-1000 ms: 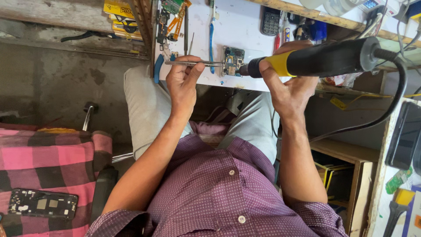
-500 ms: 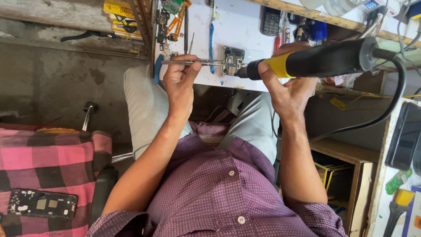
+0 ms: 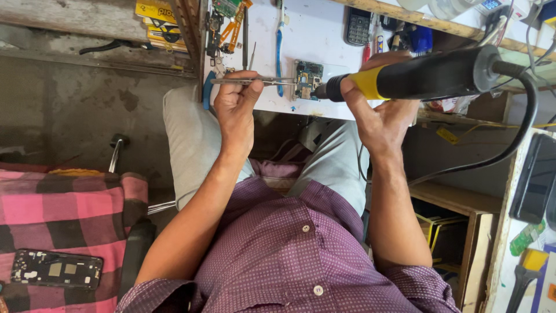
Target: The person sits at a repair workbench and uses a hot air gun on a phone motherboard while holding tweezers in the other hand to work on components on the board. They later pick up a small handheld tool and continue working on the board.
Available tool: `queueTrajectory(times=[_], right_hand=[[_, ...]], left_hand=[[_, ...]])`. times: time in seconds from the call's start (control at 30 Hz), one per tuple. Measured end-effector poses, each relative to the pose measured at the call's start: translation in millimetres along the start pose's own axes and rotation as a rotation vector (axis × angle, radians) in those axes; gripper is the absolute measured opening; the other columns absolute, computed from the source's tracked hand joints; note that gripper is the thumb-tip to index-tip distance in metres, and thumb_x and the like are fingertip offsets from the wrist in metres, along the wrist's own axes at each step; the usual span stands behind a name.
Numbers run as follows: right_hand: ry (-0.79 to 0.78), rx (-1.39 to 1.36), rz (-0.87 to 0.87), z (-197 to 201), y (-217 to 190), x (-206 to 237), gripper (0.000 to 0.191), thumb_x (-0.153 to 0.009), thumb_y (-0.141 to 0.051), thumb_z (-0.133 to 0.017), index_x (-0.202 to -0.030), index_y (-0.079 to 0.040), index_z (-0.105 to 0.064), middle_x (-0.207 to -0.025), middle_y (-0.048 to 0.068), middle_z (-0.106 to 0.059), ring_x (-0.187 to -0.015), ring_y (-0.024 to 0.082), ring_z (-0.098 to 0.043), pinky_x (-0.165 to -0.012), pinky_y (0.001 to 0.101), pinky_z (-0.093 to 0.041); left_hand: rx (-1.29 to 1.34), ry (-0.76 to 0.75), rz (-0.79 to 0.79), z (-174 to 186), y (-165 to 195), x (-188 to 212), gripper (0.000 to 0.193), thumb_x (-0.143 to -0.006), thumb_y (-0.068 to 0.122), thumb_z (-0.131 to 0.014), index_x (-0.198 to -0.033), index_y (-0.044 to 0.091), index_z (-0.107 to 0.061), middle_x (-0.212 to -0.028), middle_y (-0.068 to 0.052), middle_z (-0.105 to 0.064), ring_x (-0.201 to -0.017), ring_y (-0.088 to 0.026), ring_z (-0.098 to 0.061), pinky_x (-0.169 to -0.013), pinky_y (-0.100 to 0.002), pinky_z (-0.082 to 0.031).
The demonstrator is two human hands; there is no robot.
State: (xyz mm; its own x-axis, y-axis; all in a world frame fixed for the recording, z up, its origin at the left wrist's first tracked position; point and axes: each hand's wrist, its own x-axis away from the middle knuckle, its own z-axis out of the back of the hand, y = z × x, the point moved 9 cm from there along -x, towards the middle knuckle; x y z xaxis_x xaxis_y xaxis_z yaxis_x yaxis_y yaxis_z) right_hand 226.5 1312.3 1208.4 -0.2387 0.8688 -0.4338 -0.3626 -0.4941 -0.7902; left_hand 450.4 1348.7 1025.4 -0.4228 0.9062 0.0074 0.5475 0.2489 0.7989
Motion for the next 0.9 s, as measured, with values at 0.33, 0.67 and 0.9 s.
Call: queueTrajectory(times=[0.33, 0.67, 0.9], right_hand=[[0.0, -0.007, 0.011, -2.1, 0.7, -7.4, 0.025, -0.096, -0.006, -0.083, -0.111, 0.0, -0.063, -0.111, 0.008, -0.06, -0.103, 0.017, -0.061, -0.092, 0.0308, -0.048], [-0.001, -0.013, 0.014, -5.5, 0.4, -15.6, 0.028, -0.096, -0.006, -0.082, -0.113, 0.0, -0.062, -0.112, 0.007, -0.061, -0.106, 0.018, -0.061, -0.097, 0.0326, -0.05], [-0.025, 0.007, 0.011, -6.8, 9.2, -15.5, 0.026, -0.099, -0.008, -0.082, -0.113, -0.001, -0.062, -0.11, 0.007, -0.061, -0.101, 0.016, -0.062, -0.09, 0.0303, -0.051]], left_hand=[[0.018, 0.006, -0.009, 0.1, -1.0, -2.7, 0.022, -0.099, 0.009, -0.077, -0.117, 0.003, -0.066, -0.104, 0.0, -0.067, -0.095, -0.007, -0.059, -0.09, -0.022, -0.048], [0.039, 0.001, 0.0, -1.1, -3.5, -3.1, 0.022, -0.099, 0.009, -0.076, -0.117, 0.003, -0.065, -0.105, -0.001, -0.068, -0.097, -0.008, -0.06, -0.091, -0.023, -0.048], [0.039, 0.002, 0.005, -0.8, -4.5, -1.9, 0.022, -0.1, 0.01, -0.077, -0.118, 0.003, -0.065, -0.105, -0.001, -0.067, -0.097, -0.008, -0.06, -0.091, -0.024, -0.048]])
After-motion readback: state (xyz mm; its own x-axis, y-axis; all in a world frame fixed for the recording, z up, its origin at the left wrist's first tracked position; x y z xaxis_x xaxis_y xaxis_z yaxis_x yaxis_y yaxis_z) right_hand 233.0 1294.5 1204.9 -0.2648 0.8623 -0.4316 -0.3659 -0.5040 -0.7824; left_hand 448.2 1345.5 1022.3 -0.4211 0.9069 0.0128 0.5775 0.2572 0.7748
